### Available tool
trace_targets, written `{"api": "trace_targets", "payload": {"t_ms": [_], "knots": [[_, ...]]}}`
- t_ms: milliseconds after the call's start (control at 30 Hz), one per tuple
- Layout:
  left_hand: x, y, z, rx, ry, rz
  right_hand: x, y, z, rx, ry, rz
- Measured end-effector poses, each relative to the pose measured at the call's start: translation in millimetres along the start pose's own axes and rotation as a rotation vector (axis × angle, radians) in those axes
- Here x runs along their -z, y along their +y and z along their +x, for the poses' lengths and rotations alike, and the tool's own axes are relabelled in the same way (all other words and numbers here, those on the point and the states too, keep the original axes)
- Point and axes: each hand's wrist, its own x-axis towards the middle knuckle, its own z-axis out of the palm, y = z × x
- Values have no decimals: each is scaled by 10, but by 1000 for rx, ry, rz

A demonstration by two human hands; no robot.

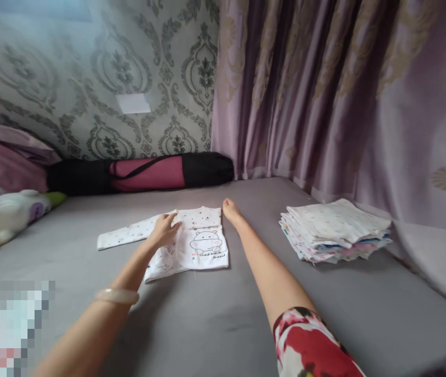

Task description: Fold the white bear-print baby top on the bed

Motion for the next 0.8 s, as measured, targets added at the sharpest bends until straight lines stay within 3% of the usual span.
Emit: {"api": "trace_targets", "payload": {"t_ms": [167, 333, 567, 800], "knots": [[-62, -86, -522, -216, 20, -19, -178, -244, -145, 111, -88, -53], [-111, 104, -876, -128, 4, 173, -481, -356, -326, 166, -106, -244], [-178, 153, -934, -73, -44, 251, -625, -273, -330, 157, -85, -317], [-25, 244, -951, -86, 11, 211, -605, -304, -314, 142, -117, -332]]}}
